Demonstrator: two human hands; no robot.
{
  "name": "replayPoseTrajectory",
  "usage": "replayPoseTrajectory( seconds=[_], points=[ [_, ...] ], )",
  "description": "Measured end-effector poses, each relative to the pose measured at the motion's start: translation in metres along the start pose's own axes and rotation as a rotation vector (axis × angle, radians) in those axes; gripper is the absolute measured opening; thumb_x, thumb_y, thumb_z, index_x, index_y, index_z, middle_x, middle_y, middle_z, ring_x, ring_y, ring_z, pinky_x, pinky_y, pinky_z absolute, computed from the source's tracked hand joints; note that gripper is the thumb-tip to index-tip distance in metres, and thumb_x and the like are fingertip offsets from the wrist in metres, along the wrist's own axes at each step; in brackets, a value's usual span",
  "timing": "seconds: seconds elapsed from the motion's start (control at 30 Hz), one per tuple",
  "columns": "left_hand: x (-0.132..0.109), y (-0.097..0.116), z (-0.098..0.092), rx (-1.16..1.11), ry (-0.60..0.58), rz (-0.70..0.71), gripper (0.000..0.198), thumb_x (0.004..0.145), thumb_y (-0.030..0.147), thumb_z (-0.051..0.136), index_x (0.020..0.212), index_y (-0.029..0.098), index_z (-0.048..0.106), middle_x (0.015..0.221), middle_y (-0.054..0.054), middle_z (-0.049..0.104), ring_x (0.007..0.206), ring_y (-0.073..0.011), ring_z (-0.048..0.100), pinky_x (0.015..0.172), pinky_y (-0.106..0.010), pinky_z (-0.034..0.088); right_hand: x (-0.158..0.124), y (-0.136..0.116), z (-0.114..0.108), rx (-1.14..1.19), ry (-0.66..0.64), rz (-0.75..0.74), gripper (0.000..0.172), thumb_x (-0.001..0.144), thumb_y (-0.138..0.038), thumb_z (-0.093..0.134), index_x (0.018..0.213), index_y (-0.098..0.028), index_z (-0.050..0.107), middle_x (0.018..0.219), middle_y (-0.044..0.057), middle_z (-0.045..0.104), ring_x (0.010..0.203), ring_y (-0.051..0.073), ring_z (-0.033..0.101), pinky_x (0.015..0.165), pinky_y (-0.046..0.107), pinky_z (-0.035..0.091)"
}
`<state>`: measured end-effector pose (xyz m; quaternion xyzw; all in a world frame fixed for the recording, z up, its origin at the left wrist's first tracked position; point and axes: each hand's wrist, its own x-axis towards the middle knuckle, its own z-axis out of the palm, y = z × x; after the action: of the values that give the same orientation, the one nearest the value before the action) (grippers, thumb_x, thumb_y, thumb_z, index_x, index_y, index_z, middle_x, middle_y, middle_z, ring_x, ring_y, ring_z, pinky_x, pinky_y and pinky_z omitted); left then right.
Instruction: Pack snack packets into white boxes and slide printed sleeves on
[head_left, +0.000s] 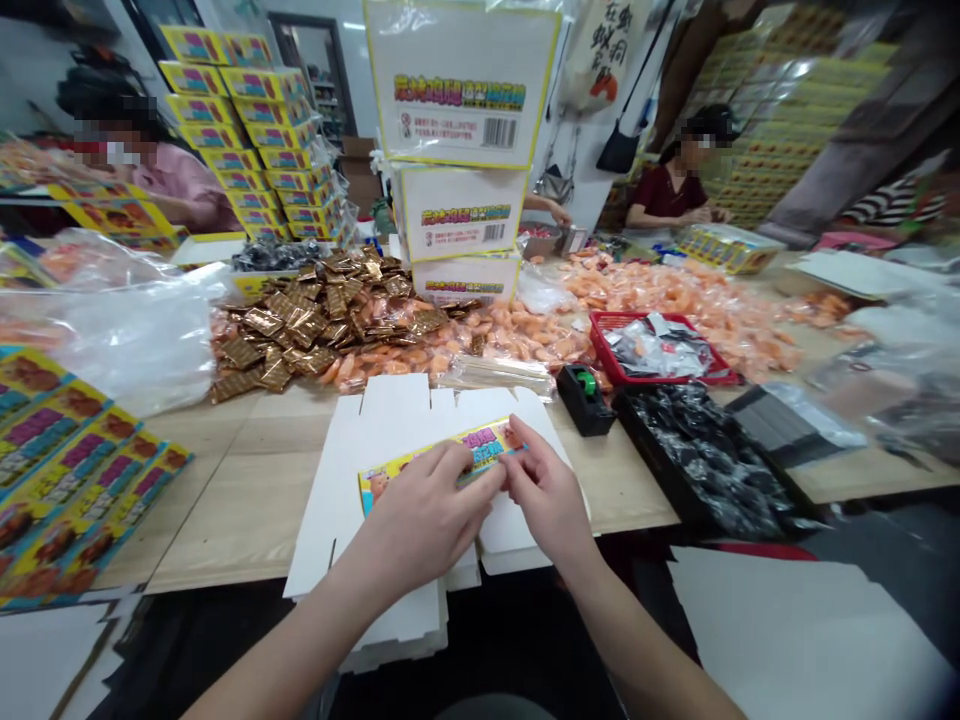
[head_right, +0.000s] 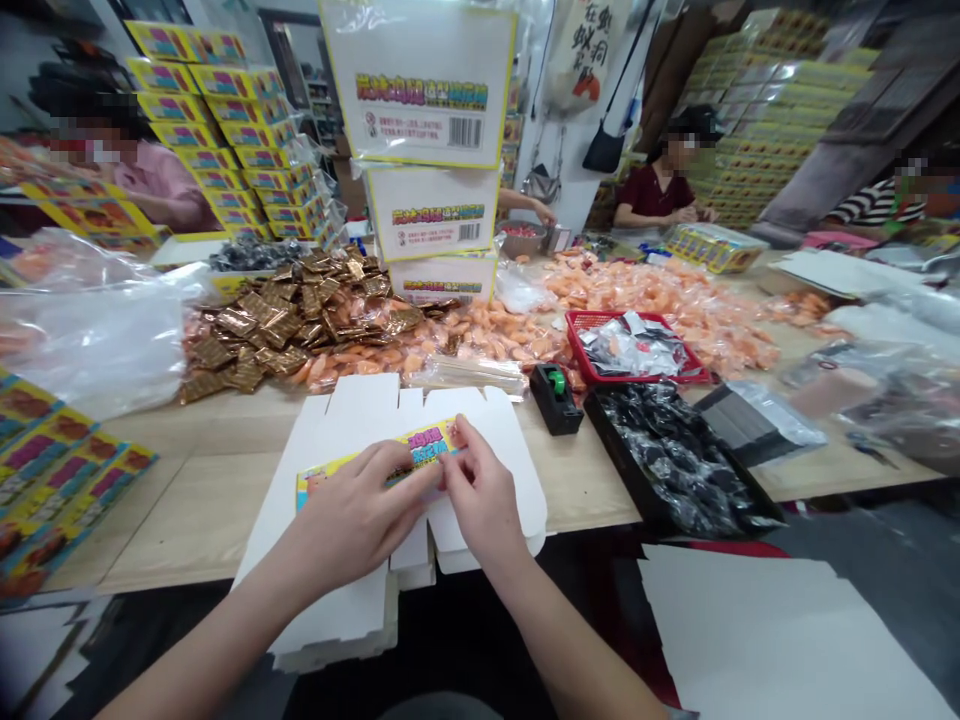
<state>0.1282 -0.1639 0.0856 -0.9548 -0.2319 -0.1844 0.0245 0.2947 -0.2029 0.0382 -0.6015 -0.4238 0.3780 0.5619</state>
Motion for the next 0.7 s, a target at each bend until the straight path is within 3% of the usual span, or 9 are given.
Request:
replayPoseTrajectory(
  seconds=[0.2,0.33,0.4,0.53,0.63,0.7],
  points=[
    [0.003,-0.001,-0.001,-0.044,-0.049,-0.123,0.035,0.096,0.032,0.044,0.129,0.022,0.050,0.124,-0.013,0.050,0.109,-0.0290,0.050,0.088,-0.045,0.050,-0.004,0.013,-0.001,0.074,-0.061,-0.022,0.054,0.091,-0.038,0.054,0.141,-0.021,0.046,0.075,0.001,0.060,0.071,0.016,0.058,0.070,0.032,0.050],
    [0.014,0.001,0.004,-0.096,-0.044,-0.244,0.028,0.098,0.028,0.040,0.120,0.024,0.057,0.137,-0.011,0.046,0.119,-0.0297,0.045,0.095,-0.047,0.046,-0.010,0.021,-0.007,0.109,-0.094,-0.090,0.057,0.093,-0.035,0.052,0.146,-0.024,0.035,0.078,0.000,0.060,0.075,0.016,0.058,0.076,0.034,0.049],
    [0.023,0.004,0.008,-0.099,-0.006,-0.329,0.021,0.096,0.031,0.047,0.109,0.021,0.060,0.131,-0.011,0.052,0.114,-0.0298,0.047,0.094,-0.047,0.046,-0.012,0.024,-0.007,0.096,-0.085,-0.107,0.059,0.093,-0.033,0.052,0.147,-0.026,0.030,0.077,-0.002,0.059,0.075,0.015,0.057,0.079,0.034,0.048],
    [0.036,0.011,0.015,-0.039,0.017,-0.479,0.019,0.088,0.036,0.062,0.092,0.019,0.056,0.099,-0.007,0.064,0.095,-0.0277,0.051,0.082,-0.043,0.047,-0.012,0.029,0.000,0.104,-0.060,-0.105,0.062,0.094,-0.031,0.049,0.149,-0.025,0.022,0.075,-0.003,0.058,0.073,0.014,0.056,0.076,0.032,0.048],
    [0.036,0.014,0.018,0.055,0.002,-0.456,0.022,0.087,0.037,0.063,0.095,0.018,0.054,0.095,-0.006,0.063,0.093,-0.0280,0.051,0.079,-0.042,0.047,-0.013,0.035,0.000,0.119,-0.092,-0.083,0.068,0.093,-0.031,0.050,0.151,-0.025,0.014,0.077,-0.003,0.061,0.075,0.015,0.059,0.078,0.033,0.048],
    [0.035,0.016,0.020,0.127,0.006,-0.427,0.025,0.086,0.036,0.064,0.100,0.017,0.054,0.100,-0.007,0.063,0.096,-0.0288,0.051,0.079,-0.043,0.046,-0.008,0.046,-0.016,0.068,-0.114,-0.057,0.076,0.090,-0.032,0.054,0.152,-0.025,0.010,0.080,-0.003,0.064,0.077,0.016,0.061,0.080,0.034,0.049]
  ],
)
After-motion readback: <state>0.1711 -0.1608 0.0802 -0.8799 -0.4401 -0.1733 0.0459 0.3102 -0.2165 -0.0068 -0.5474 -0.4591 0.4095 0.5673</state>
